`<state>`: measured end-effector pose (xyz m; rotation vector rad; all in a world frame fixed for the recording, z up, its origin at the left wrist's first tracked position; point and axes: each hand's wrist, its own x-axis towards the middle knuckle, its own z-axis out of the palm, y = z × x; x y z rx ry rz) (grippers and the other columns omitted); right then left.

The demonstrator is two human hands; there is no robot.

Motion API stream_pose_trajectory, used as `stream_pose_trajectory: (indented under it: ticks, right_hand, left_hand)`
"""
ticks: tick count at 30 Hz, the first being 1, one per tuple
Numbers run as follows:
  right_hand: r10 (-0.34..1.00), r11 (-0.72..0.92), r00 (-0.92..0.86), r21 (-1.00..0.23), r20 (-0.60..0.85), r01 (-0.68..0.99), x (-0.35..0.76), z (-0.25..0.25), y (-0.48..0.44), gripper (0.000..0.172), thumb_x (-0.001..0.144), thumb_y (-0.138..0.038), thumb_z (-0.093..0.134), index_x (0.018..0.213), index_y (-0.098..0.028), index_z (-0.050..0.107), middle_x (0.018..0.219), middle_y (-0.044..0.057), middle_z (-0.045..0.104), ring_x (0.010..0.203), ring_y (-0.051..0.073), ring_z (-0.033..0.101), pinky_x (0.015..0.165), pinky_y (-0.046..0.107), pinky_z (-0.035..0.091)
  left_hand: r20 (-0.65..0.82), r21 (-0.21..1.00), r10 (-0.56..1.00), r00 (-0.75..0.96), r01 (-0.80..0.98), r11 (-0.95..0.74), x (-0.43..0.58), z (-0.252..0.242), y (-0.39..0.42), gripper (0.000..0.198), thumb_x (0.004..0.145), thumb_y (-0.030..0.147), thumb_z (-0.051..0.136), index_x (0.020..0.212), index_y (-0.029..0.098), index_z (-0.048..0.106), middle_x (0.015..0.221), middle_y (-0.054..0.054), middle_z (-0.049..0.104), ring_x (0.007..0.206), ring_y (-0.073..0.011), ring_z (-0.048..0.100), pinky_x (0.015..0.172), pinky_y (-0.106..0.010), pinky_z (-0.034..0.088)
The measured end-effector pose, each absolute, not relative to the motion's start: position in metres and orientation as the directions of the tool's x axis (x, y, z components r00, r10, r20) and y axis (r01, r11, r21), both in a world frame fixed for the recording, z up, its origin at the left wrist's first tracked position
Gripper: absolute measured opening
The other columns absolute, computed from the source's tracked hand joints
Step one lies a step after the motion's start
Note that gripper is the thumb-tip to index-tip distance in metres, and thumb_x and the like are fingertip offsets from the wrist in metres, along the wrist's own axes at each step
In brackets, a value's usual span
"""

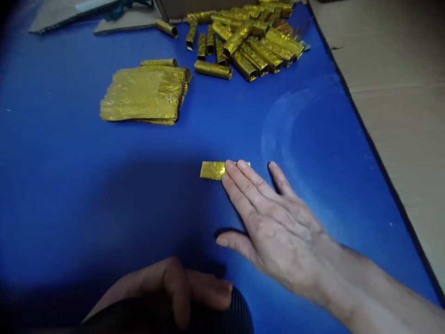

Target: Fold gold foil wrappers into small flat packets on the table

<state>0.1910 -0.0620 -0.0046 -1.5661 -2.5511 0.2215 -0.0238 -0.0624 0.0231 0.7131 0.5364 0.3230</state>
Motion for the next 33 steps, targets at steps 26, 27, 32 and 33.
stream_pose_trajectory:
  ticks: [26, 27, 32, 33]
  right_hand:
    - [0.885, 0.464, -0.460, -0.080, 0.069, 0.882, 0.197, -0.008, -0.051, 0.069, 0.084, -0.054, 0.025, 0.132, -0.004, 0.023, 0.138, 0.018, 0.022, 0.126, 0.027, 0.018, 0.099, 0.052, 0.015]
    - [0.888, 0.460, -0.456, -0.073, 0.068, 0.885, 0.198, -0.008, -0.052, 0.069, 0.084, -0.053, 0.026, 0.132, -0.004, 0.023, 0.138, 0.019, 0.022, 0.126, 0.027, 0.019, 0.099, 0.052, 0.014]
    - [0.904, 0.420, -0.415, -0.035, 0.100, 0.907, 0.199, -0.007, -0.053, 0.066, 0.085, -0.051, 0.025, 0.130, -0.004, 0.028, 0.136, 0.018, 0.027, 0.125, 0.028, 0.023, 0.099, 0.054, 0.009]
    - [0.908, 0.410, -0.404, -0.031, 0.114, 0.912, 0.198, -0.007, -0.053, 0.065, 0.085, -0.051, 0.025, 0.130, -0.004, 0.030, 0.135, 0.018, 0.029, 0.125, 0.028, 0.023, 0.099, 0.054, 0.008]
  left_hand:
    - [0.036, 0.249, 0.535, 0.844, 0.510, -0.823, 0.008, -0.002, -0.001, 0.082, 0.076, 0.066, 0.028, 0.130, 0.004, 0.025, 0.137, -0.020, 0.020, 0.127, -0.0304, 0.014, 0.099, -0.050, 0.007]
    - [0.015, 0.200, 0.530, 0.848, 0.517, -0.832, 0.008, -0.002, -0.001, 0.084, 0.075, 0.067, 0.025, 0.130, 0.004, 0.024, 0.137, -0.020, 0.019, 0.127, -0.0297, 0.014, 0.100, -0.050, 0.008]
    - [-0.019, 0.063, 0.523, 0.852, 0.523, -0.850, 0.009, -0.001, -0.002, 0.087, 0.075, 0.069, 0.014, 0.131, 0.003, 0.021, 0.138, -0.020, 0.017, 0.128, -0.0283, 0.013, 0.100, -0.048, 0.012]
    - [-0.016, 0.054, 0.523, 0.852, 0.523, -0.851, 0.010, -0.001, -0.002, 0.087, 0.075, 0.069, 0.014, 0.131, 0.002, 0.022, 0.138, -0.020, 0.017, 0.128, -0.0284, 0.013, 0.100, -0.049, 0.012]
